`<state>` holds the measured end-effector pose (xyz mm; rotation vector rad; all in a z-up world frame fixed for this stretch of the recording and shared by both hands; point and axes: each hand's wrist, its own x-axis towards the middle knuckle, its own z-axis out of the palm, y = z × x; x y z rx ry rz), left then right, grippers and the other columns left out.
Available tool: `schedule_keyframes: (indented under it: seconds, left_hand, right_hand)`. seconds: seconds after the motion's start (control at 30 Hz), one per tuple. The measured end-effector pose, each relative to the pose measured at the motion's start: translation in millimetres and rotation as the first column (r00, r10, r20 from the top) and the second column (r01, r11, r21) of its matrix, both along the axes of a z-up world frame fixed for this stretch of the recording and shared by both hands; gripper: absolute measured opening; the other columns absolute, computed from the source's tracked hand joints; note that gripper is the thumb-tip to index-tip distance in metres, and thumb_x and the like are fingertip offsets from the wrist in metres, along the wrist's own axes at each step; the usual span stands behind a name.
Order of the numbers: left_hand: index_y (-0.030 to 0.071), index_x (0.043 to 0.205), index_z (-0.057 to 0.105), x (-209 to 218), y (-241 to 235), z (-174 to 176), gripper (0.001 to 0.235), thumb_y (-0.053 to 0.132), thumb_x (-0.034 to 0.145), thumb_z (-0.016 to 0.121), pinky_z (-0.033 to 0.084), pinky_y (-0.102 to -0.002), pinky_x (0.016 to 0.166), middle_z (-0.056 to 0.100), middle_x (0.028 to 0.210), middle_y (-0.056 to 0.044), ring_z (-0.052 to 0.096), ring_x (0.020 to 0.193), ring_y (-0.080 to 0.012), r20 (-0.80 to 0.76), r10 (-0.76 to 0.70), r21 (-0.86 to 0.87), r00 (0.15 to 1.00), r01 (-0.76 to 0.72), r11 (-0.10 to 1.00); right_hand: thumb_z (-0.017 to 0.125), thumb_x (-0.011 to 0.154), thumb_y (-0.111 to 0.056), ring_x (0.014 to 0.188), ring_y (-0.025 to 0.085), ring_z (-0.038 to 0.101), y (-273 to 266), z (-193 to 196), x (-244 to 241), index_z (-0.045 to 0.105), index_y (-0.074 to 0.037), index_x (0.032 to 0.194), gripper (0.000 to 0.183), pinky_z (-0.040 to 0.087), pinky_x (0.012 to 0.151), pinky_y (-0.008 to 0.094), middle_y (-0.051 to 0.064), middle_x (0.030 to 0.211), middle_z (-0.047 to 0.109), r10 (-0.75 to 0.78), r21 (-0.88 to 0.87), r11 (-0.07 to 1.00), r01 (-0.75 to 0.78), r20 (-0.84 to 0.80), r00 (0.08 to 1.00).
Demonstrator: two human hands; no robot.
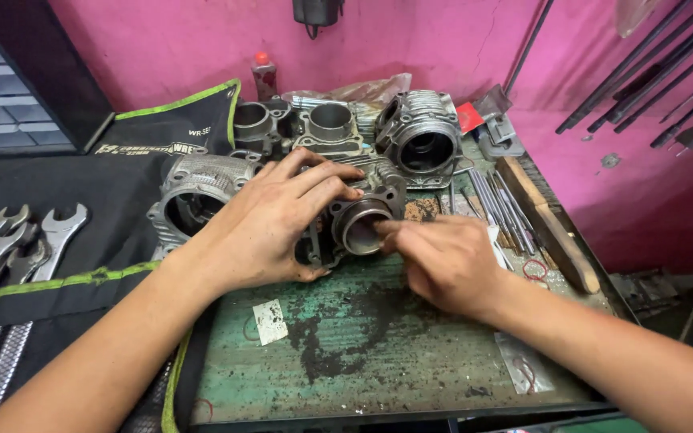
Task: Scraping and cleaning the surface of a motorcycle cylinder block using a small hand tool to remove residue.
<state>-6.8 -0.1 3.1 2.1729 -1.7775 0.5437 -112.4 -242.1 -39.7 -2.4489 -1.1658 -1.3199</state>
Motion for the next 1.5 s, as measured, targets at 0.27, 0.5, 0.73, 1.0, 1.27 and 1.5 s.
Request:
schedule_keyframes:
  seconds: [0.27, 0.5, 0.73, 1.0, 1.27, 1.5]
  left_hand:
    - [0.009, 0.132, 0.056, 0.7, 2.6, 1.8, 0.099, 0.042, 0.050, 0.101, 0.042, -0.053, 0.105, 0.055, 0.147, -0.009, 0.050, 0.127, -0.0345, 0.023, 0.003, 0.005, 1.000, -0.003, 1.000]
    - [0.008, 0.132, 0.055, -1.5, 3.3, 3.3, 0.096, 0.042, 0.053, 0.099, 0.036, -0.056, 0.115, 0.056, 0.148, -0.010, 0.051, 0.128, -0.0361, 0.058, -0.005, 0.002, 0.998, 0.005, 1.000]
    - [0.010, 0.131, 0.057, -1.7, 3.0, 3.0, 0.097, 0.042, 0.050, 0.099, 0.043, -0.054, 0.104, 0.056, 0.149, -0.007, 0.049, 0.124, -0.0377, 0.052, 0.024, 0.024, 0.998, -0.026, 0.999]
    - [0.010, 0.138, 0.052, -6.9, -0.5, 4.0, 0.110, 0.049, 0.048, 0.101, 0.046, -0.059, 0.101, 0.052, 0.152, -0.008, 0.046, 0.131, -0.0405, 0.150, 0.107, 0.087, 0.983, -0.121, 0.989]
    - [0.006, 0.142, 0.045, -3.3, 1.7, -3.1, 0.122, 0.053, 0.045, 0.102, 0.043, -0.050, 0.109, 0.046, 0.156, -0.013, 0.049, 0.128, -0.0391, 0.241, 0.060, 0.061, 0.969, -0.076, 0.995]
    - [0.006, 0.147, 0.039, 2.9, 2.2, -8.7, 0.120, 0.041, 0.049, 0.099, 0.047, -0.048, 0.107, 0.046, 0.150, -0.018, 0.048, 0.133, -0.0391, 0.296, 0.098, 0.066, 0.950, -0.123, 0.990]
  right_hand:
    - [0.057, 0.080, 0.002, 0.054, 0.015, 0.069, 0.6, -4.2, -3.6, 0.064, -0.005, 0.088, 0.013, 0.046, 0.044, 0.029, 0.011, 0.097, 0.080, 0.187, 0.161, 0.971, -0.177, -0.051, 0.981]
    - [0.042, 0.099, -0.006, 0.051, 0.022, 0.060, 7.1, 7.2, -10.1, 0.051, -0.002, 0.069, 0.031, 0.045, 0.047, 0.033, 0.018, 0.099, 0.078, 0.099, 0.072, 0.992, -0.102, 0.052, 0.994]
    - [0.049, 0.074, 0.011, 0.072, 0.019, 0.076, 0.2, -7.5, 1.1, 0.062, -0.004, 0.089, 0.025, 0.052, 0.048, 0.031, 0.004, 0.103, 0.079, 0.021, 0.092, 0.996, 0.001, -0.235, 0.972]
    - [0.046, 0.086, 0.006, 0.071, 0.023, 0.077, -4.4, -6.1, 7.9, 0.063, -0.009, 0.090, 0.023, 0.055, 0.051, 0.034, 0.008, 0.108, 0.080, 0.013, 0.016, 1.000, -0.011, -0.133, 0.991]
    - [0.065, 0.088, 0.007, 0.072, 0.029, 0.075, -19.1, -10.2, 3.9, 0.050, -0.005, 0.087, 0.019, 0.064, 0.058, 0.035, 0.021, 0.078, 0.068, 0.344, 0.531, 0.782, -0.325, 0.067, 0.937]
    - [0.046, 0.115, -0.020, 0.040, 0.025, 0.047, -49.8, -3.1, 31.6, 0.034, -0.020, 0.109, 0.014, 0.041, 0.034, 0.031, 0.017, 0.092, 0.060, 0.533, 0.967, 0.214, -0.140, 0.004, 0.846]
